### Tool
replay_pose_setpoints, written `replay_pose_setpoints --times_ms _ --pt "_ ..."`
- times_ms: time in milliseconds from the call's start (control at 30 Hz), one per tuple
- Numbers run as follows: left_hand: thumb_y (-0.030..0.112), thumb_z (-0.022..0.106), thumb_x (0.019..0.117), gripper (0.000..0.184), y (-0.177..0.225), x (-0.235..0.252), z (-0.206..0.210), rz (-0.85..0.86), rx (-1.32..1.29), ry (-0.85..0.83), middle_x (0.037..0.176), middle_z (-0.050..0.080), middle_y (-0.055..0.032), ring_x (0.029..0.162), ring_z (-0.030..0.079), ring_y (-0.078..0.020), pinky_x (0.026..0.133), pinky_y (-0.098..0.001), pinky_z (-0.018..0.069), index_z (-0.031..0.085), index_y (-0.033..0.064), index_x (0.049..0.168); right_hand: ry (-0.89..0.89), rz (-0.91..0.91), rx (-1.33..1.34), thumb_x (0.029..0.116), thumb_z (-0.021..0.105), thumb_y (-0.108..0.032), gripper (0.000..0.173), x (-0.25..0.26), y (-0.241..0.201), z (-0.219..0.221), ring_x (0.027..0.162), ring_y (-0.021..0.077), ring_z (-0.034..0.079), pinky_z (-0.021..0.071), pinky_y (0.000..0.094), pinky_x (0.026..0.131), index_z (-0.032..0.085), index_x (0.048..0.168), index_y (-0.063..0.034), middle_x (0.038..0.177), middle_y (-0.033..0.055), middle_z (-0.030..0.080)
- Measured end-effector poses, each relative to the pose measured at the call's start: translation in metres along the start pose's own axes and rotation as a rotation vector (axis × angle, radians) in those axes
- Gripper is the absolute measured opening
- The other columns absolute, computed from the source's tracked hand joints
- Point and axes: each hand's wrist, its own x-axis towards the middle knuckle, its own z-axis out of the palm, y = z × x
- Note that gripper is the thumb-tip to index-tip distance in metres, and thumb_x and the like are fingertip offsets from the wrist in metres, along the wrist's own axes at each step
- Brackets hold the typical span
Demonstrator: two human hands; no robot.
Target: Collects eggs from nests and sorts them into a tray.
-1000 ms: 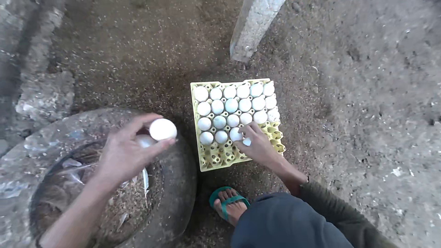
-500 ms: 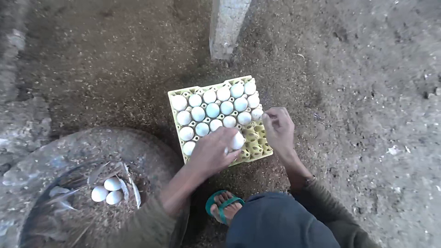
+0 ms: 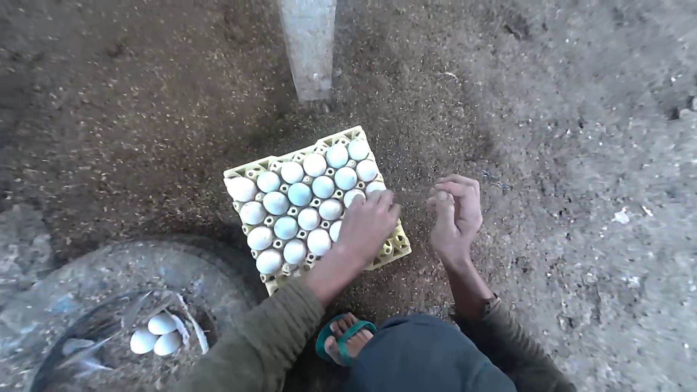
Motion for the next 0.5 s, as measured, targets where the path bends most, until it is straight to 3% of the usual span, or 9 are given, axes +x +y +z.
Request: replay_pose_setpoints --times_ms 67,167,233,300,367,500 --pt "0.024 0.074 0.0923 0.024 0.004 0.011 0.015 0.03 0.016 0.051 0.116 0.067 -0.0174 0.106 0.066 -0.0344 0.08 -0.0497 0.0542 0.073 0.0028 0.105 0.001 -0.015 -0.004 0.1076 0.047 -0.026 0.027 0.001 -0.002 -0.001 0.102 0.007 0.063 0.0572 0.0251 0.084 0.067 0.104 -0.0094 0.115 0.0022 0.06" --pt "0.031 0.067 0.0975 0.027 0.004 0.013 0.029 0.047 -0.025 0.159 0.119 0.067 -0.0158 0.106 0.066 -0.0324 0.081 -0.0472 0.0538 0.073 0.0064 0.108 -0.056 -0.036 0.013 0.1085 0.047 -0.03 0.028 0.001 -0.006 -0.002 0.101 0.0061 0.063 0.0569 0.0252 0.083 0.068 0.105 -0.0112 0.114 0.0005 0.062" --pt "0.035 0.059 0.1011 0.032 -0.008 -0.007 0.02 0.01 -0.048 0.27 0.118 0.067 -0.0151 0.107 0.066 -0.0309 0.084 -0.047 0.0541 0.073 0.0083 0.112 -0.178 -0.048 0.059 0.1065 0.048 -0.025 0.024 -0.002 -0.013 0.002 0.099 0.0052 0.064 0.0569 0.0242 0.081 0.067 0.105 -0.0105 0.111 0.0009 0.064" --pt "0.033 0.057 0.1012 0.033 -0.038 -0.043 -0.008 -0.073 -0.036 0.334 0.119 0.068 -0.0185 0.111 0.067 -0.0346 0.088 -0.0517 0.0549 0.072 0.0088 0.117 -0.371 -0.069 0.071 0.099 0.054 -0.016 0.017 -0.008 -0.028 0.013 0.097 0.0087 0.066 0.058 0.025 0.082 0.067 0.101 -0.0059 0.105 0.0061 0.067" --pt "0.031 0.06 0.1007 0.037 -0.08 -0.09 -0.05 -0.259 -0.035 0.297 0.125 0.065 -0.0238 0.114 0.064 -0.0422 0.091 -0.0602 0.0515 0.07 0.0058 0.126 -0.628 -0.15 0.011 0.0932 0.062 -0.014 0.017 -0.018 -0.046 0.034 0.103 0.0191 0.068 0.0583 0.0324 0.088 0.073 0.102 -0.0039 0.106 0.012 0.071" --pt "0.033 0.053 0.1042 0.046 -0.162 -0.203 -0.115 -0.693 0.108 0.318 0.128 0.057 -0.0331 0.119 0.056 -0.0528 0.096 -0.0668 0.046 0.06 -0.0028 0.132 -0.995 -0.389 -0.32 0.0922 0.068 -0.027 0.039 -0.038 -0.059 0.082 0.118 0.0399 0.064 0.0532 0.0609 0.09 0.069 0.128 -0.0118 0.129 0.0168 0.067"
